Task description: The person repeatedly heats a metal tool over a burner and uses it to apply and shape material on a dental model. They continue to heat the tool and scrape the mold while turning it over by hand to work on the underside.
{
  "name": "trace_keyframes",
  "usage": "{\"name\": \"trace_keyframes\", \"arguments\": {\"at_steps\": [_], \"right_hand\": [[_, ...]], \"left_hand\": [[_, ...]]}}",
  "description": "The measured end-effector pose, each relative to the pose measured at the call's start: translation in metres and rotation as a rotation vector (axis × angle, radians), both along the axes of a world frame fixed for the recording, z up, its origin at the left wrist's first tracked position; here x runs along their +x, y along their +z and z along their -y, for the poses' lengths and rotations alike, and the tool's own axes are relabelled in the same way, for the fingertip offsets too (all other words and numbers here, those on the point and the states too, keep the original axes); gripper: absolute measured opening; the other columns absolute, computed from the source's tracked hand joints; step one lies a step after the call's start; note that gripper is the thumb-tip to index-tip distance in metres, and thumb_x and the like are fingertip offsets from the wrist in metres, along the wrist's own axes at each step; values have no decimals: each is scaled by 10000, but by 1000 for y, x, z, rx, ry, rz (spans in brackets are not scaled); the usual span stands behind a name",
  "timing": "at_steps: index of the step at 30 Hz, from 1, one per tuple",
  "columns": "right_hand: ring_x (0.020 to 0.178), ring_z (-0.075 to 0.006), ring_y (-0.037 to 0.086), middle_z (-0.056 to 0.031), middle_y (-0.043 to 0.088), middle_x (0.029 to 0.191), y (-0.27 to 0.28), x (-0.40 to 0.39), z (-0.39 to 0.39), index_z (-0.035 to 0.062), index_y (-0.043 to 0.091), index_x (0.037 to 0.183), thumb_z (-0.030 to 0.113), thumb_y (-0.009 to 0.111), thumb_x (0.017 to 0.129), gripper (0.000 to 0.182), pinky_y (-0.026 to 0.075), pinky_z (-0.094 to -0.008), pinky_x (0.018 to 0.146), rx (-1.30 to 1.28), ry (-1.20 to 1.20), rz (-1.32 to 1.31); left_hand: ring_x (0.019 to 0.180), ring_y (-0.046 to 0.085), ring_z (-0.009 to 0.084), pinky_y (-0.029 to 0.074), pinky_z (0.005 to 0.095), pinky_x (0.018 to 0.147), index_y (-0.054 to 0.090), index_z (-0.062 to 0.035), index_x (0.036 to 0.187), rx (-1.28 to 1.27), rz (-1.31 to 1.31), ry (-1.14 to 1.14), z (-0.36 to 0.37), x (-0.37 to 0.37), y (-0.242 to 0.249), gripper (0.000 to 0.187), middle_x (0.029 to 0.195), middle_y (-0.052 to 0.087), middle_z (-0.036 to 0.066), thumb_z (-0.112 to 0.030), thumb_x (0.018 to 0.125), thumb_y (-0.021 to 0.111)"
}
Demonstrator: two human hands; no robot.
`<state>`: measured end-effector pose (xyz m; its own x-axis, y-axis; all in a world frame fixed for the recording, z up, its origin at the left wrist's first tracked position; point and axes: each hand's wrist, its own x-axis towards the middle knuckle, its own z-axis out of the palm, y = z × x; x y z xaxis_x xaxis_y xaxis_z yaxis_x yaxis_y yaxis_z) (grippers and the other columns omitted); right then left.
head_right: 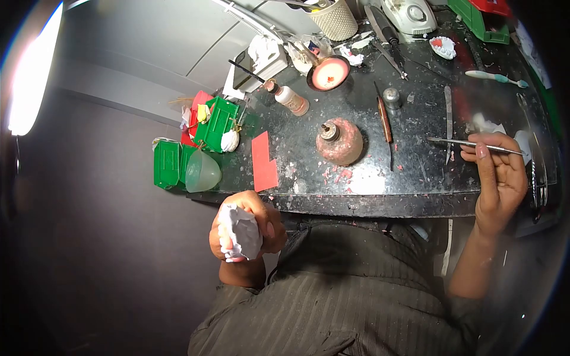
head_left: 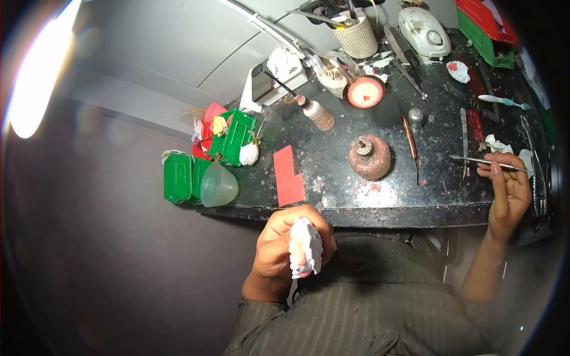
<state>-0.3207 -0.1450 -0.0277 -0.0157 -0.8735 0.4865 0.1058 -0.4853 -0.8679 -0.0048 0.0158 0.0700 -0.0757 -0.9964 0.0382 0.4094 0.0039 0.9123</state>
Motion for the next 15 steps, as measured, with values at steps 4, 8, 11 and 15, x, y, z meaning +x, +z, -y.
{"name": "trace_keyframes", "arguments": {"at_steps": [4,8,11,15], "right_hand": [[850,-200,673,-182,642,1010,0,0,0,-99,559,1083,-33,522,957,147,577,-299,772,5,-5,4],[850,-205,678,-184,645,1010,-1,-1,0,-100,557,1091,-33,520,958,153,576,-304,771,0,0,2],[848,-208,679,-186,646,1012,-1,-1,0,-102,555,1092,-34,518,958,155,578,-309,770,-4,3,-1],[847,-207,679,-188,645,1011,-2,-1,0,-106,553,1094,-39,514,958,156,580,-312,772,-14,9,-1]], "left_hand": [[563,614,212,481,297,488,591,105,909,7,-5,-8,0,0,-2,438,788,646,203,-332,880,598],[563,611,213,479,301,487,589,108,904,14,-34,-11,1,-1,-3,434,780,643,200,-325,875,600],[564,610,213,476,301,486,586,107,897,32,-54,-3,1,-2,-3,416,773,640,198,-307,868,606],[559,604,208,472,297,484,584,104,906,0,-33,9,2,-2,-5,388,756,634,202,-282,868,610]]}}
